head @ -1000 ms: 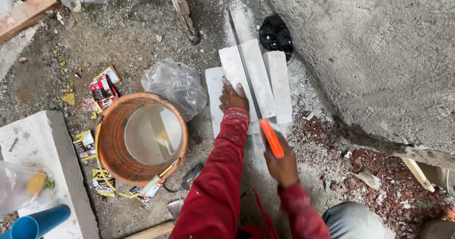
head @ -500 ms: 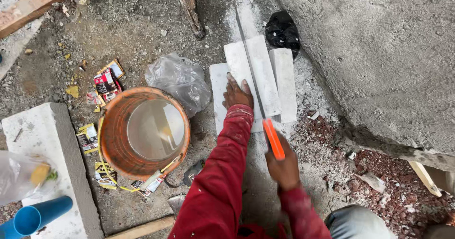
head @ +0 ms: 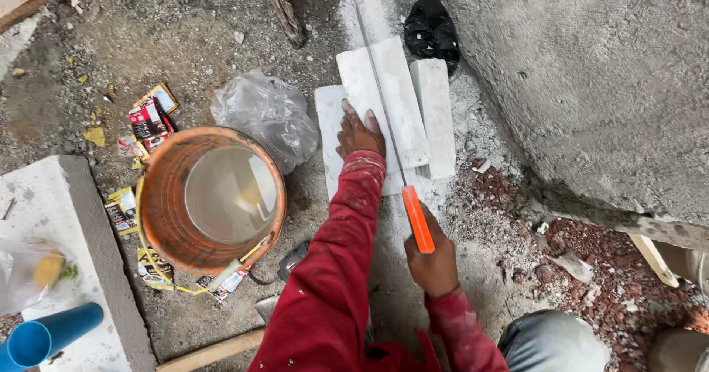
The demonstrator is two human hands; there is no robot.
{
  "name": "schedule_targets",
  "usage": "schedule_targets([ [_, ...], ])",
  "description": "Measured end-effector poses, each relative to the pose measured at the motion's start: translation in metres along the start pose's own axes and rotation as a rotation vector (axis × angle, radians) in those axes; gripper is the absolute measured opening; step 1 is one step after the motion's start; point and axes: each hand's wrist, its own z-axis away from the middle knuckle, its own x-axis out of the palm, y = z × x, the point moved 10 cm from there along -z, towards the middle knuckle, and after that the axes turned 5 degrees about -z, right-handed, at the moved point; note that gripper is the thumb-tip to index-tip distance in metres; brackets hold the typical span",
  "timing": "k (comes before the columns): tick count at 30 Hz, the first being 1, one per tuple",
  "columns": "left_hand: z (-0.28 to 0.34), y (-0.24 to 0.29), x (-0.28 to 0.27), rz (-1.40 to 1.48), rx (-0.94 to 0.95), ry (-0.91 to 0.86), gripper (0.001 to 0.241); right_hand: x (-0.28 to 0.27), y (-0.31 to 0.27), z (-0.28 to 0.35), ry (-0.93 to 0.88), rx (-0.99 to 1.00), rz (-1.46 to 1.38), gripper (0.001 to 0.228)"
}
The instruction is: The person measures a brick with a tape measure, marks it with a pencil, and then cuts the brick using a hand saw.
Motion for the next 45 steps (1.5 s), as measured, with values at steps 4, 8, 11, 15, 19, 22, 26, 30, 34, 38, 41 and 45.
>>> schedule_targets([
  [4,0.003,0.002,0.007,0.028,0.03,-0.021,0.07,-0.025,-0.035,-0.002,0.069,-0.527,-0.091,0.06],
  [8,-0.015,0.021,-0.006,0.048,0.029,-0.025,0.069,-0.044,0.036,0.097,0.136,-0.639,0.011,0.059],
  [11,-0.006,0.001,0.003,-0.002,-0.017,-0.037,0.069,-0.039,0.091,0.099,0.053,-0.295,-0.027,0.055],
  [15,-0.004,0.003,0.008,-0.048,0.009,-0.017,0.07,-0.02,-0.024,0.008,0.076,-0.713,-0.074,0.061],
  [19,-0.011,0.017,-0.002,-0.013,0.064,0.03,0.067,-0.01,-0.06,-0.023,0.104,-0.591,-0.119,0.062],
  [22,-0.006,0.008,-0.004,-0.031,-0.006,0.005,0.069,-0.016,0.019,0.047,-0.013,-0.312,0.073,0.074],
  [26,-0.003,-0.003,0.015,-0.04,0.033,0.017,0.068,-0.04,0.077,0.123,0.011,-0.328,-0.16,0.072],
  [30,-0.017,0.002,0.014,-0.081,0.042,0.046,0.07,-0.016,0.014,0.007,0.07,-0.501,-0.038,0.062],
  [34,-0.011,0.007,0.01,-0.084,0.024,0.041,0.069,-0.008,-0.038,-0.02,0.053,-0.644,-0.181,0.067],
  [38,-0.008,0.005,0.001,-0.044,0.037,0.011,0.068,-0.028,0.01,0.044,0.115,-0.603,-0.087,0.063],
  [41,-0.014,0.007,0.007,-0.029,0.032,0.003,0.068,-0.032,0.064,0.067,0.103,-0.249,0.008,0.061],
  [45,-0.006,0.004,0.011,-0.097,0.054,-0.02,0.069,-0.026,-0.011,0.025,0.104,-0.73,-0.033,0.052],
])
